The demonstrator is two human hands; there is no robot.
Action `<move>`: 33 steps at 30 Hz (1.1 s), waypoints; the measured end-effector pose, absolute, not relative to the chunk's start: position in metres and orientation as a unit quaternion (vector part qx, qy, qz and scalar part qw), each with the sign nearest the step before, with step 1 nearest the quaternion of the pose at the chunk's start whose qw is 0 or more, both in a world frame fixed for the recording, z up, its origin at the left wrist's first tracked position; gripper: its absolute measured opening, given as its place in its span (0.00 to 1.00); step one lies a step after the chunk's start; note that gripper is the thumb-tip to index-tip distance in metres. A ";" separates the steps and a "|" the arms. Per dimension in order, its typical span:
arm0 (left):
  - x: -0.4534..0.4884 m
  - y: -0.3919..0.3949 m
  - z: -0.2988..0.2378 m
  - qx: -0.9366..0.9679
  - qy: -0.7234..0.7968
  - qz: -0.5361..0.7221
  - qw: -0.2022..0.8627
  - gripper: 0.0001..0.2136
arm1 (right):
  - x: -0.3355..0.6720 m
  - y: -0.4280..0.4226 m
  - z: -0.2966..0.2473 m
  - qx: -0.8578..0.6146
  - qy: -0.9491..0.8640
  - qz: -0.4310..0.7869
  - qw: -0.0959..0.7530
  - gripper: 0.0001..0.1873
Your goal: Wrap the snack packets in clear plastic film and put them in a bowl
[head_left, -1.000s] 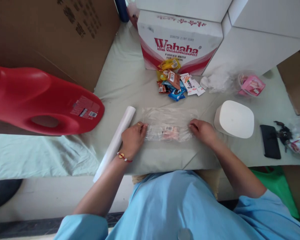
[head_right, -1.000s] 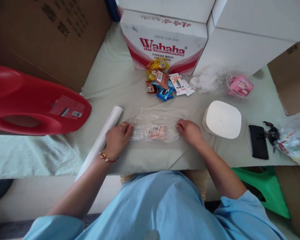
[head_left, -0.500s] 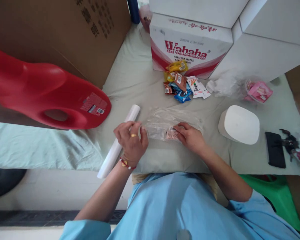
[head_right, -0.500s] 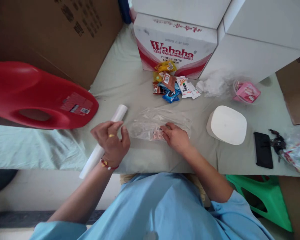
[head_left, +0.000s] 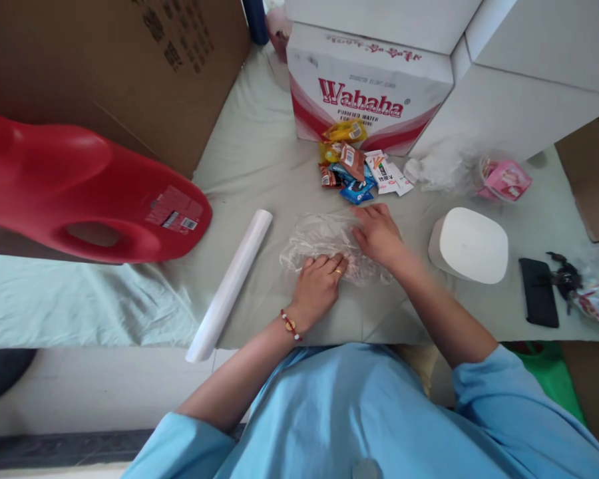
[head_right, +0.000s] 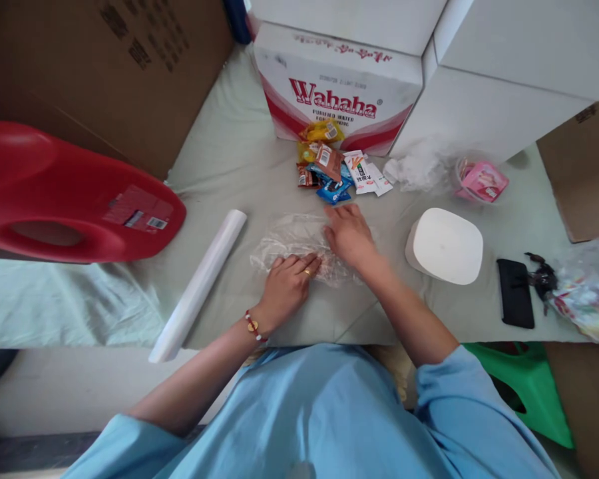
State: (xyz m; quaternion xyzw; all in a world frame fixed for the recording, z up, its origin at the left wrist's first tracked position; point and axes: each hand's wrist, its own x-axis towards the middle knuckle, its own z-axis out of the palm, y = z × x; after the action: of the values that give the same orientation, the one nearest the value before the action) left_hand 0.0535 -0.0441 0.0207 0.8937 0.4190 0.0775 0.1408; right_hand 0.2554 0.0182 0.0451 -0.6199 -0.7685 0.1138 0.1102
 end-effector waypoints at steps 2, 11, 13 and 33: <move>0.053 -0.046 0.019 0.895 0.422 0.074 0.126 0.21 | 0.249 0.038 0.038 -0.636 -0.759 0.119 0.070 0.29; 0.054 -0.052 0.004 0.891 0.427 0.124 0.091 0.19 | 0.245 0.032 0.049 -0.559 -0.783 0.243 0.125 0.11; 0.052 -0.054 -0.003 0.886 0.432 0.143 0.090 0.18 | 0.247 0.011 0.052 -0.502 -0.818 0.248 0.129 0.11; -0.002 -0.054 -0.005 0.617 0.586 0.482 0.211 0.08 | 0.235 -0.073 0.007 -0.483 -0.843 0.209 0.113 0.24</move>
State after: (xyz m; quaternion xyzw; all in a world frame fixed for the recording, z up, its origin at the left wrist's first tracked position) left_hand -0.0020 -0.0536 -0.0050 0.6166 0.5858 0.4819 0.2108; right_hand 0.2352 -0.0731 0.0068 -0.4827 -0.8430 0.2089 0.1128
